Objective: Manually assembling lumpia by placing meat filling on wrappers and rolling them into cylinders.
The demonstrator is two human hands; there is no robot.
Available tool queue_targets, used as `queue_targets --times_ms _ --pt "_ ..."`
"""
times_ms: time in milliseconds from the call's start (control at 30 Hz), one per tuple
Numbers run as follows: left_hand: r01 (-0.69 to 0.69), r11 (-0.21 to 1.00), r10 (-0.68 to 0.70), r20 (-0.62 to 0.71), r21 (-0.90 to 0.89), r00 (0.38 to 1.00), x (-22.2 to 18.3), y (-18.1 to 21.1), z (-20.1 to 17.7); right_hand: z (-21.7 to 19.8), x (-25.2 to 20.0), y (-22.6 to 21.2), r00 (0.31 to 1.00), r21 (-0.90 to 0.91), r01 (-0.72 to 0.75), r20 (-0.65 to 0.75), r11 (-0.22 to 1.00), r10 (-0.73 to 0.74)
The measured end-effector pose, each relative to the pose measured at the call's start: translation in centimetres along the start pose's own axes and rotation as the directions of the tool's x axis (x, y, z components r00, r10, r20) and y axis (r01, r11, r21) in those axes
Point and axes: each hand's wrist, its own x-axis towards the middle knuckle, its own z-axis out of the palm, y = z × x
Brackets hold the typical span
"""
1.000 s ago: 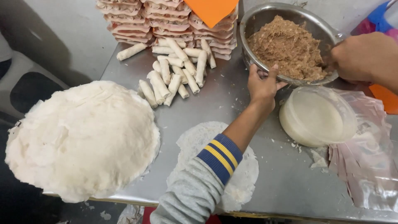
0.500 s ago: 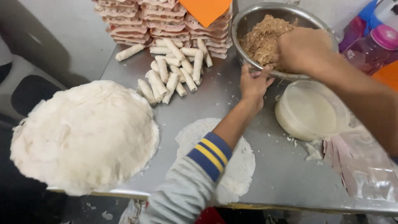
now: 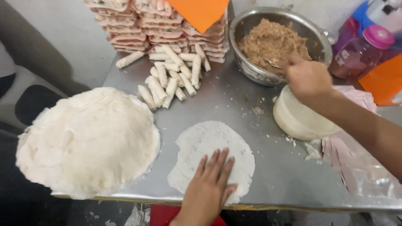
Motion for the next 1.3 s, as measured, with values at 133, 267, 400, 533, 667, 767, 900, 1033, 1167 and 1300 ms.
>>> queue_targets --times_ms 133,267,400,533,667,767,900,1033,1167,1300 --pt "0.016 0.962 0.012 -0.102 0.274 0.995 -2.4 1.0 1.2 -4.8 0.1 5.0 0.986 -0.047 -0.139 0.086 0.989 0.143" --pt "0.046 0.959 -0.018 -0.101 0.279 0.995 -2.4 1.9 0.6 -3.4 2.8 7.5 0.97 0.387 -0.019 -0.216 0.922 0.111" --pt "0.045 0.952 -0.007 -0.126 0.304 0.992 -2.4 1.8 0.0 -0.5 8.0 4.0 0.925 -0.13 0.042 -0.37 0.991 -0.088" --pt "0.014 0.938 0.029 -0.116 0.346 0.993 -3.7 0.8 1.3 -2.9 4.1 0.6 0.918 0.079 0.156 -0.379 0.985 -0.115" --pt "-0.024 0.979 0.05 -0.122 0.201 0.991 -5.0 1.1 1.1 -1.9 0.9 0.6 0.969 0.273 0.045 -0.248 0.961 0.025" --pt "0.0 0.971 0.032 -0.131 0.24 0.991 -4.9 1.9 1.1 -0.4 -0.3 2.0 0.986 0.655 -0.062 -0.078 0.753 0.149" --pt "-0.002 0.979 0.047 -0.213 0.204 0.976 -5.9 2.4 2.4 -6.0 -3.0 1.2 0.865 0.806 -0.501 0.453 0.315 0.216" --pt "-0.11 0.989 0.149 0.794 -0.103 0.59 -1.8 0.5 -1.7 -7.9 -5.2 -0.6 0.925 0.858 -0.374 0.375 0.353 0.068" --pt "0.143 0.757 -0.31 -0.158 -0.638 0.938 -0.5 -0.6 -5.3 -6.6 -9.1 -6.3 0.85 0.704 -0.046 0.4 0.709 -0.342" --pt "0.128 0.827 -0.2 -0.074 -0.548 0.977 -0.9 -1.5 -3.8 -2.3 -9.6 -6.4 0.782 0.832 0.125 0.252 0.54 -0.57"
